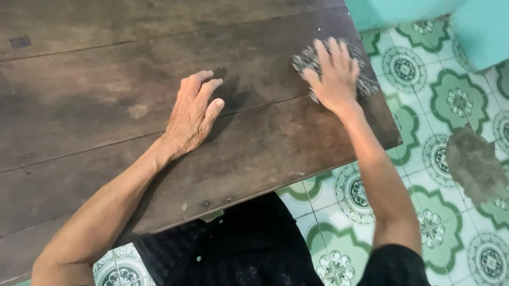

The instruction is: The person wipes a dark wooden table surface with a patterned cloth using both hands. They repeatedly rub and wipe different areas of the tabletop in a continuous motion throughout the clip.

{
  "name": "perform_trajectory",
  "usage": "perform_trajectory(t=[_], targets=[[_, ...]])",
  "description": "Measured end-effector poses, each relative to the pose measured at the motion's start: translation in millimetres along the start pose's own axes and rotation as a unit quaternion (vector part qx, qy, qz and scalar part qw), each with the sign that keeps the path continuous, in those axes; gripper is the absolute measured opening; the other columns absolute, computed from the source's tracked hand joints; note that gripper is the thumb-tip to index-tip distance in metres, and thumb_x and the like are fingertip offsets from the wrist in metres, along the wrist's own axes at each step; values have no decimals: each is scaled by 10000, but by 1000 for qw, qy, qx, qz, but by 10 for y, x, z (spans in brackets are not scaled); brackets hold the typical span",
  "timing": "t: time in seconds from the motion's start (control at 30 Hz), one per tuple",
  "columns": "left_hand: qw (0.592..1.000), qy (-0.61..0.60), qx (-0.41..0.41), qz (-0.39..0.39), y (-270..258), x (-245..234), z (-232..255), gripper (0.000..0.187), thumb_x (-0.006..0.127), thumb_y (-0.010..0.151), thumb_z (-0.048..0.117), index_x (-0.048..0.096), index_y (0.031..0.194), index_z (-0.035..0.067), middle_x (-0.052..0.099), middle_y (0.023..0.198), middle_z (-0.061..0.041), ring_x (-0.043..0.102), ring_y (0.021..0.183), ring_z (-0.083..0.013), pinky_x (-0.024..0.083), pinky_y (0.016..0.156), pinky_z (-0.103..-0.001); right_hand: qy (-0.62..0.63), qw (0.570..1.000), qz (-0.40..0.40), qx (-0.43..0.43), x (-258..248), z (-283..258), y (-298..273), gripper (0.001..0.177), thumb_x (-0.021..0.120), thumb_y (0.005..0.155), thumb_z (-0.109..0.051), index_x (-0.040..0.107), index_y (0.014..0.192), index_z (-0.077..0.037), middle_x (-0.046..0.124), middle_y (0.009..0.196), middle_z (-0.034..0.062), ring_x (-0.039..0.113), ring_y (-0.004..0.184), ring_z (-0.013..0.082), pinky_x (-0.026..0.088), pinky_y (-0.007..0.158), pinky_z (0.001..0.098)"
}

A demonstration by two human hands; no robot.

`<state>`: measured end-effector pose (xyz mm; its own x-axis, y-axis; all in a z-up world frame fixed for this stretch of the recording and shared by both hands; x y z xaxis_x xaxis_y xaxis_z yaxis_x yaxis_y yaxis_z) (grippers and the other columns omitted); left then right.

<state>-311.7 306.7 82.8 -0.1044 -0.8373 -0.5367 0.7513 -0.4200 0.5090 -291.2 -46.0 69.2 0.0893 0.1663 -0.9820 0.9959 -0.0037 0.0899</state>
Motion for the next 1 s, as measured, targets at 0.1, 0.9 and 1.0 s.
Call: perform_trajectory(t=[0.1, 0.9, 1.0], targets=[[999, 39, 24, -5, -23, 29, -89, 394, 488, 1072, 304, 552, 1352, 34, 485, 1379, -218, 502, 1215, -399, 434, 1021, -483, -1, 999, 41, -12, -50, 81, -531, 708, 553, 1022, -433, 308, 1625, -155, 237, 1666, 223, 188, 1528, 454, 174, 1135, 718], [998, 45, 29, 12, -20, 98, -222, 442, 465, 1105, 332, 513, 1418, 24, 443, 1405, -247, 421, 1305, -482, 362, 1109, -563, -1, 979, 97, -182, 533, -785, 490, 749, 714, 965, -465, 359, 1604, -301, 314, 1641, 113, 293, 1515, 393, 358, 1104, 635], [998, 52, 33, 7, -21, 67, -196, 417, 489, 1096, 320, 545, 1384, 23, 453, 1390, -252, 429, 1295, -485, 372, 1096, -566, -18, 988, 116, -97, 389, -293, 343, 729, 707, 977, -444, 373, 1603, -281, 302, 1636, 132, 289, 1505, 407, 329, 1116, 629]])
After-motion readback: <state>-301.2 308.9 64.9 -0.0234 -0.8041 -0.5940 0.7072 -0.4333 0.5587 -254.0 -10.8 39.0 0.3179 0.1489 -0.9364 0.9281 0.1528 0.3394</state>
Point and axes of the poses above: each hand's wrist, its own y-axis towards the middle knuckle, its own x-axis out of the palm, z = x × y, the point moved 2 cm from there along y, towards the middle knuckle
